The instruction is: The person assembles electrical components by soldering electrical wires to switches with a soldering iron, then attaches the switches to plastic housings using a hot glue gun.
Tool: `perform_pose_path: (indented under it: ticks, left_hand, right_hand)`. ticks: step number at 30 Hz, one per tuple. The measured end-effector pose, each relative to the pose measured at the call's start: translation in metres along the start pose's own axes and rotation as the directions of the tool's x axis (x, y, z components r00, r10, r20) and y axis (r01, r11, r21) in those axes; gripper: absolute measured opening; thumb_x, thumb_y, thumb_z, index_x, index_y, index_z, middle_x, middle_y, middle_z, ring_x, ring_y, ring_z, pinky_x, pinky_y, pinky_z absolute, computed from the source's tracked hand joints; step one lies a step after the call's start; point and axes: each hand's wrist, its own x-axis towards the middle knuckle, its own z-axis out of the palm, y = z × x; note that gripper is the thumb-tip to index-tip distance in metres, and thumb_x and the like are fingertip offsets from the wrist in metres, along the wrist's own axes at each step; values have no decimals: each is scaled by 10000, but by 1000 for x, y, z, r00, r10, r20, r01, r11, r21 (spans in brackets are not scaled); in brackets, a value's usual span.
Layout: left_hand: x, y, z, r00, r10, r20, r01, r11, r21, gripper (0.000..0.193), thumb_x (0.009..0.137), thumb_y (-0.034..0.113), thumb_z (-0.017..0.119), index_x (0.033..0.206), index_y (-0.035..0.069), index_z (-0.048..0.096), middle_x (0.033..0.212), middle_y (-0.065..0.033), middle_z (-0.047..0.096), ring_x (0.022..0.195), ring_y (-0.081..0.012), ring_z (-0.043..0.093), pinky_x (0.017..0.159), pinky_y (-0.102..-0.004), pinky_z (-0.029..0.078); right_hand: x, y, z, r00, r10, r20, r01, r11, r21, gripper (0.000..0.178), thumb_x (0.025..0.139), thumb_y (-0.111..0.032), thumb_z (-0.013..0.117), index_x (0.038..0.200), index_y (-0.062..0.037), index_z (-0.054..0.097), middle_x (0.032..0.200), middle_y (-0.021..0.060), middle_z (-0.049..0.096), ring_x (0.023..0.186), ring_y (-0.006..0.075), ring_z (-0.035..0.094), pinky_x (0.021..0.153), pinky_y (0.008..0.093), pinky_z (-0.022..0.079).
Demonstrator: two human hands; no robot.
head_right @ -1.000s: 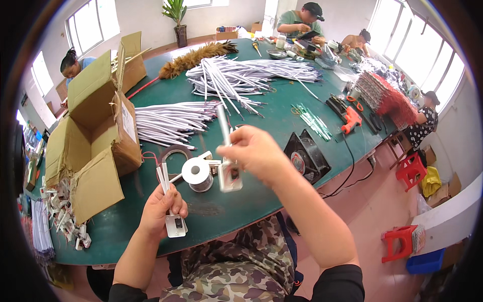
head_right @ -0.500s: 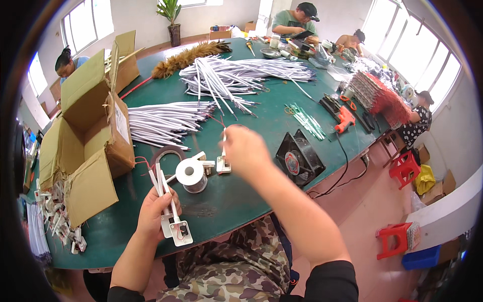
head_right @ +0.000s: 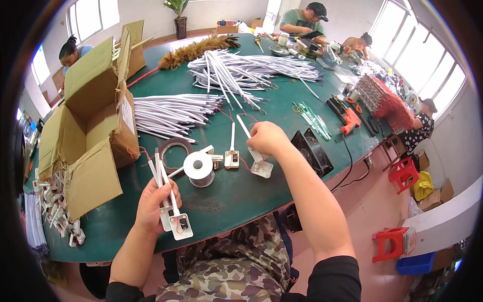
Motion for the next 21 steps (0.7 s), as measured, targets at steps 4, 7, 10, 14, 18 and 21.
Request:
perform_pose_path:
  ticks: [4, 7, 10, 14, 18, 21]
  left_hand:
    - [1, -1, -5, 998, -23, 50, 24, 999, -35, 90, 926, 109, 593, 1000, 80, 552, 800, -38, 607, 644, -112, 580, 562, -259, 508]
    - [0, -2, -7, 998, -35, 54, 37, 998, -44, 84, 932, 118, 589, 997, 82, 550, 803, -37, 607, 647, -111, 578, 558, -260, 505]
    - [-1, -4, -4, 1000, -27, 8, 28, 999, -16, 85, 931, 131, 585, 975, 70, 544, 783, -63, 594, 618, -133, 538, 547, -271, 441]
    - [1, -6, -5, 999, -32, 14, 33, 999, -9, 80, 942, 122, 585, 985, 63, 553, 791, -60, 595, 652, -144, 569, 580, -285, 486]
    - [4, -8, -6, 999, -37, 28, 37, 999, 16, 95, 939, 145, 612, 1000, 72, 602, 825, -48, 637, 672, -130, 604, 584, -274, 510]
    - [6, -6, -6, 999, -35, 34, 34, 999, 33, 83, 944, 139, 603, 1000, 78, 598, 822, -51, 640, 675, -130, 603, 584, -271, 505]
  right_hand:
    - [-18, -10, -11, 999, 11, 42, -28, 892, 451, 220, 800, -121, 722, 961, 11, 649, 846, 76, 666, 744, 165, 626, 658, 325, 501]
    - [-34, -22, -19, 997, -11, 76, -31, 848, 530, 209, 818, -117, 719, 971, 0, 637, 836, 70, 658, 734, 148, 611, 639, 297, 476]
    - [-46, -26, -17, 992, -74, 107, -10, 778, 628, 207, 827, -122, 717, 971, -8, 622, 818, 49, 641, 717, 124, 592, 623, 273, 457]
    - [-65, -29, -15, 988, -117, 105, 23, 767, 641, 193, 832, -121, 715, 963, -18, 616, 808, 18, 625, 687, 89, 561, 587, 248, 430]
    - [-70, -25, -7, 977, -122, 176, -25, 750, 661, 215, 831, -147, 718, 974, -28, 610, 810, 6, 628, 681, 77, 554, 591, 234, 412]
    - [-73, -22, -3, 973, -156, 170, 7, 756, 654, 232, 839, -146, 708, 985, 4, 606, 867, 70, 674, 722, 121, 614, 609, 264, 456]
